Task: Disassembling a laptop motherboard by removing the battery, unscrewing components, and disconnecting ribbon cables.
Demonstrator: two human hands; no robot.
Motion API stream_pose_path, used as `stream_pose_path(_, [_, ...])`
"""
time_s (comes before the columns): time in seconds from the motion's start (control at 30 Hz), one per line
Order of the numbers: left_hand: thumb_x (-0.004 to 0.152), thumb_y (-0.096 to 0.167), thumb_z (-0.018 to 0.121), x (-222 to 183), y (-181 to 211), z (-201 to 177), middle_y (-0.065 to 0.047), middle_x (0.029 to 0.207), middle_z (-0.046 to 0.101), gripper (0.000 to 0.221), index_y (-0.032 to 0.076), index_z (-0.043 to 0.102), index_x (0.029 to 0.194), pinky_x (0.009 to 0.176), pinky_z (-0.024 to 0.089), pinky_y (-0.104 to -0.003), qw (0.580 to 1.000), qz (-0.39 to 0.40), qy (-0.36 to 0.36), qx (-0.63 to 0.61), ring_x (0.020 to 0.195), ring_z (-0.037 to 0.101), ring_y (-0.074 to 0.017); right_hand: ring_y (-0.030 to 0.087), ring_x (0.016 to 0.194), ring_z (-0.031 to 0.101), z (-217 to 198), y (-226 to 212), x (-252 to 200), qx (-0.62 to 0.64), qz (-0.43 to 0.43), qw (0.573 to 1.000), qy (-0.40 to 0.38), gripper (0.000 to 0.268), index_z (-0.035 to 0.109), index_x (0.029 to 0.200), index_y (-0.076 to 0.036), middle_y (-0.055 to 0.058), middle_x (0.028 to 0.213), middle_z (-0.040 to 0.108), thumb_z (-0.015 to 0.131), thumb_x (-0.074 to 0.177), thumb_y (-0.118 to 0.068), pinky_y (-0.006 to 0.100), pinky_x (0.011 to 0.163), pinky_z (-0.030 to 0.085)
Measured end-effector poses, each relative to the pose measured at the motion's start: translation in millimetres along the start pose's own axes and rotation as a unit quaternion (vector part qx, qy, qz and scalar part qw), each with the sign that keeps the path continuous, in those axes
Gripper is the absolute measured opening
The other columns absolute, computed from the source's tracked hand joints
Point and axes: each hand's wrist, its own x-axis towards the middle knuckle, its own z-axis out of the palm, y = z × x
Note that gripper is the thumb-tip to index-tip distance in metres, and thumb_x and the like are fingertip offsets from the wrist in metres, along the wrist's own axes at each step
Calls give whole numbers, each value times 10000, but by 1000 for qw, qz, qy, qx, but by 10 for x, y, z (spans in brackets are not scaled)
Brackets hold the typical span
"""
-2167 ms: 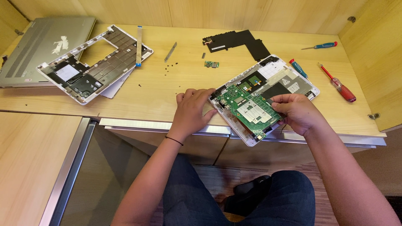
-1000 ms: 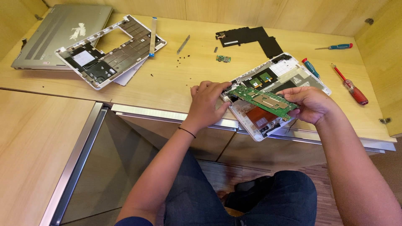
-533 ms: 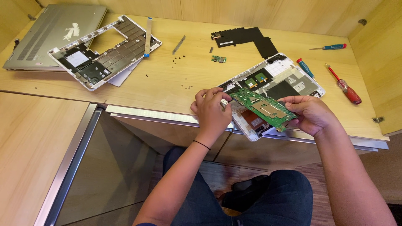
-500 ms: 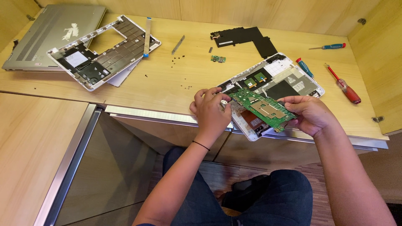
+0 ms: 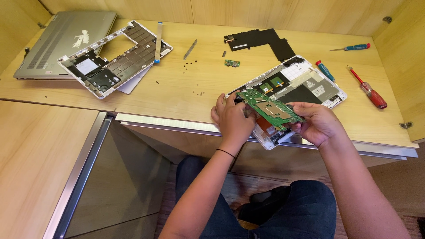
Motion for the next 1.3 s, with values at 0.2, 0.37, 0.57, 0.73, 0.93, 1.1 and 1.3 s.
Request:
stream_pose_path(0.2, [658, 143, 686, -68, 127, -102, -92, 1344, 504, 121, 70, 692, 754, 1061, 58, -619, 1000, 9, -9, 8, 1399, 197, -375, 167, 623, 626, -13, 61, -28, 17, -17, 1000, 5, 230, 565, 1091, 37, 186, 905, 629, 561, 876, -47, 158, 475, 498])
stream_pose_path(0.37, [640, 145, 686, -46, 109, -124, -72, 1353, 510, 111, 81, 693, 731, 1074, 29, -631, 999, 21, -27, 2, 1416, 180, -374, 169, 630, 643, -50, 81, -46, 26, -26, 999, 16, 241, 573, 1094, 43, 186, 914, 636, 572, 872, -50, 170, 482, 519])
stream_pose_path(0.57, [632, 109, 683, -55, 140, -185, -74, 1372, 493, 78, 74, 685, 701, 1068, -21, -684, 997, 56, -53, -3, 1444, 114, -388, 178, 624, 664, -108, 111, -34, 33, -30, 999, 24, 230, 585, 1073, 42, 203, 928, 645, 577, 863, -52, 170, 457, 536])
stream_pose_path(0.73, [640, 96, 668, -67, 137, -186, -88, 1369, 493, 82, 48, 686, 704, 1064, -39, -703, 996, 64, -61, -11, 1449, 99, -394, 206, 616, 677, -132, 124, -47, 41, -26, 998, 31, 234, 582, 1080, 55, 221, 924, 638, 567, 868, -46, 190, 441, 557])
stream_pose_path(0.93, [661, 122, 704, -115, 36, -146, -115, 1377, 478, 105, 73, 707, 753, 1083, -53, -687, 992, 115, -44, -2, 1450, 107, -411, 196, 644, 681, -159, 115, -7, 55, -36, 997, 35, 244, 604, 1077, 41, 208, 941, 657, 588, 851, -49, 171, 447, 548])
stream_pose_path(1.1, [671, 139, 699, -132, -28, -91, -109, 1402, 467, 58, 105, 712, 716, 1106, -54, -656, 990, 137, -32, 7, 1455, 92, -409, 202, 656, 686, -123, 118, -45, 61, -38, 997, 33, 248, 613, 1071, 44, 213, 938, 664, 594, 843, -50, 172, 455, 543])
stream_pose_path(1.3, [701, 106, 681, -112, -76, -63, -89, 1394, 466, 30, 110, 709, 691, 1084, -58, -701, 984, 175, -29, 5, 1464, 66, -386, 189, 615, 671, 295, -48, -381, 86, -43, 994, 58, 284, 607, 1072, 68, 209, 886, 655, 578, 818, -56, 139, 412, 474])
